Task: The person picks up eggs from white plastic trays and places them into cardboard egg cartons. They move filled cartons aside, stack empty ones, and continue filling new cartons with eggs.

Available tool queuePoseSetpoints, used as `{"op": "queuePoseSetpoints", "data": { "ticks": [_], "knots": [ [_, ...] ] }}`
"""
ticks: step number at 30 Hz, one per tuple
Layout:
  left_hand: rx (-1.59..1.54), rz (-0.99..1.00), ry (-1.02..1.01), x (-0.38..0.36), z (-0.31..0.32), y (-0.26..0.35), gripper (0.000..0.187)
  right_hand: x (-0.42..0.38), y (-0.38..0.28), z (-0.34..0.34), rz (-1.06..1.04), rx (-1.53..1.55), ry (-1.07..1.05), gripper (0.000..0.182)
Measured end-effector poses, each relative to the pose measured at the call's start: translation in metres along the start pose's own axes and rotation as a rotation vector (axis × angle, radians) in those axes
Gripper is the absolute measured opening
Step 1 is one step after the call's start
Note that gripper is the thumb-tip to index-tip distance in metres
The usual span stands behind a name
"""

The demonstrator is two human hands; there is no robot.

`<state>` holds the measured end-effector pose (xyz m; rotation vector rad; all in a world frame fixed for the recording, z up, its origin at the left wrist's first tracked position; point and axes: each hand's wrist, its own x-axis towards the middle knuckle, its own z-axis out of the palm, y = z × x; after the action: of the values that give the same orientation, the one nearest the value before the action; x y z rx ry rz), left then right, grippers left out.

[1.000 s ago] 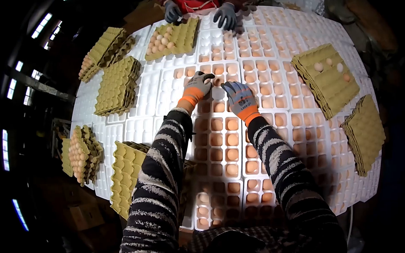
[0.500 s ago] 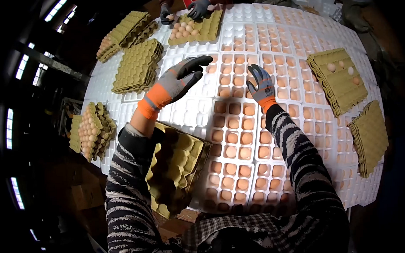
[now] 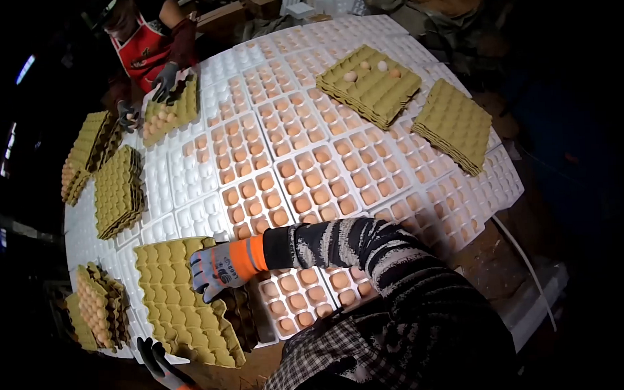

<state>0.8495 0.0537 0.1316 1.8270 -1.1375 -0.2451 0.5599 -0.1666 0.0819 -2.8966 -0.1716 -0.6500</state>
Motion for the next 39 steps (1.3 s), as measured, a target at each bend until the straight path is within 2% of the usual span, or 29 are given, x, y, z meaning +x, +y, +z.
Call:
{"op": "queuePoseSetpoints", "data": {
  "ticks": [1,2,3,4,5,6,7,8,9,11,16,17,19,22,23,24,27,28,30,31,33,34,35,36,38,39],
  "knots": [
    [0.038,0.059,0.01,0.003,-0.005,-0.01,0.045,-0.011,-0.005,-0.004,0.035,-0.024,-0.016,0.023],
    [0.079,0.116,0.032,0.009,-0.008,-0.018,0.045,-0.02,-0.009,-0.008,0.126,0.004,0.127,0.022],
    [0.127,0.265,0.096,0.006,-0.003,0.003,0.039,-0.026,-0.014,-0.012,0.208,0.036,0.279,0.02],
    [0.177,0.409,0.168,0.004,0.002,0.024,0.035,-0.049,-0.034,-0.054,0.174,-0.143,0.388,0.021],
    [0.227,0.465,0.181,0.004,0.003,0.031,0.027,-0.073,-0.04,-0.072,0.194,-0.247,0.444,0.016],
    [0.216,0.465,0.184,0.004,0.004,0.025,0.027,-0.103,-0.052,-0.092,0.311,-0.377,0.432,0.02],
    [0.114,0.393,0.094,0.005,0.003,0.013,0.031,-0.133,-0.067,-0.111,0.478,-0.475,0.464,0.024],
    [0.012,0.322,0.002,0.006,0.006,0.006,0.043,-0.17,-0.079,-0.133,0.608,-0.573,0.454,0.022],
    [-0.073,0.342,0.016,-0.005,0.025,0.031,0.043,-0.205,-0.1,-0.154,0.804,-0.663,0.423,0.023],
    [-0.111,0.314,-0.094,-0.015,0.045,0.038,0.044,-0.279,-0.138,-0.197,1.017,-0.803,0.399,0.026],
    [-0.243,0.3,-0.318,-0.051,0.111,0.077,0.049,-0.447,-0.23,-0.271,1.325,-1.026,0.275,0.025],
    [-0.217,0.318,-0.343,-0.058,0.122,0.095,0.05,-0.469,-0.243,-0.282,1.298,-1.076,0.312,0.027],
    [-0.221,0.391,-0.392,-0.069,0.142,0.117,0.05,-0.547,-0.259,-0.292,1.403,-1.135,0.303,0.029],
    [-0.173,0.531,-0.488,-0.08,0.164,0.135,0.05,-0.597,-0.273,-0.306,1.563,-1.116,0.112,0.036],
    [-0.154,0.565,-0.5,-0.082,0.171,0.131,0.048,-0.631,-0.271,-0.314,1.642,-1.026,-0.045,0.035],
    [-0.135,0.597,-0.514,-0.084,0.178,0.134,0.046,-0.637,-0.267,-0.316,1.638,-1.021,-0.04,0.035],
    [-0.016,0.671,-0.597,-0.097,0.185,0.148,0.047,-0.645,-0.251,-0.317,1.948,-0.805,-0.755,0.045],
    [-0.002,0.669,-0.596,-0.103,0.186,0.149,0.047,-0.65,-0.242,-0.307,1.942,-0.793,-0.75,0.045],
    [0.024,0.692,-0.589,-0.112,0.187,0.146,0.048,-0.651,-0.22,-0.286,2.106,-0.919,-0.314,0.04],
    [0.05,0.701,-0.599,-0.114,0.186,0.145,0.049,-0.649,-0.207,-0.272,2.078,-0.926,-0.186,0.04],
    [0.031,0.607,-0.615,-0.122,0.181,0.136,0.048,-0.618,-0.178,-0.242,2.141,-0.601,0.129,0.074],
    [-0.001,0.524,-0.635,-0.125,0.179,0.133,0.048,-0.581,-0.173,-0.23,2.145,-0.509,0.121,0.089],
    [0.078,0.579,-0.613,-0.125,0.176,0.131,0.047,-0.56,-0.165,-0.216,2.159,-0.502,-0.122,0.094],
    [0.087,0.569,-0.607,-0.127,0.173,0.128,0.047,-0.52,-0.163,-0.217,2.185,-0.484,-0.322,0.081],
    [0.096,0.499,-0.6,-0.129,0.165,0.121,0.048,-0.537,-0.161,-0.208,2.123,-0.555,-0.471,0.067],
    [0.14,0.561,-0.572,-0.128,0.16,0.121,0.047,-0.55,-0.163,-0.206,2.11,-0.555,-0.47,0.067]
  ]
}}
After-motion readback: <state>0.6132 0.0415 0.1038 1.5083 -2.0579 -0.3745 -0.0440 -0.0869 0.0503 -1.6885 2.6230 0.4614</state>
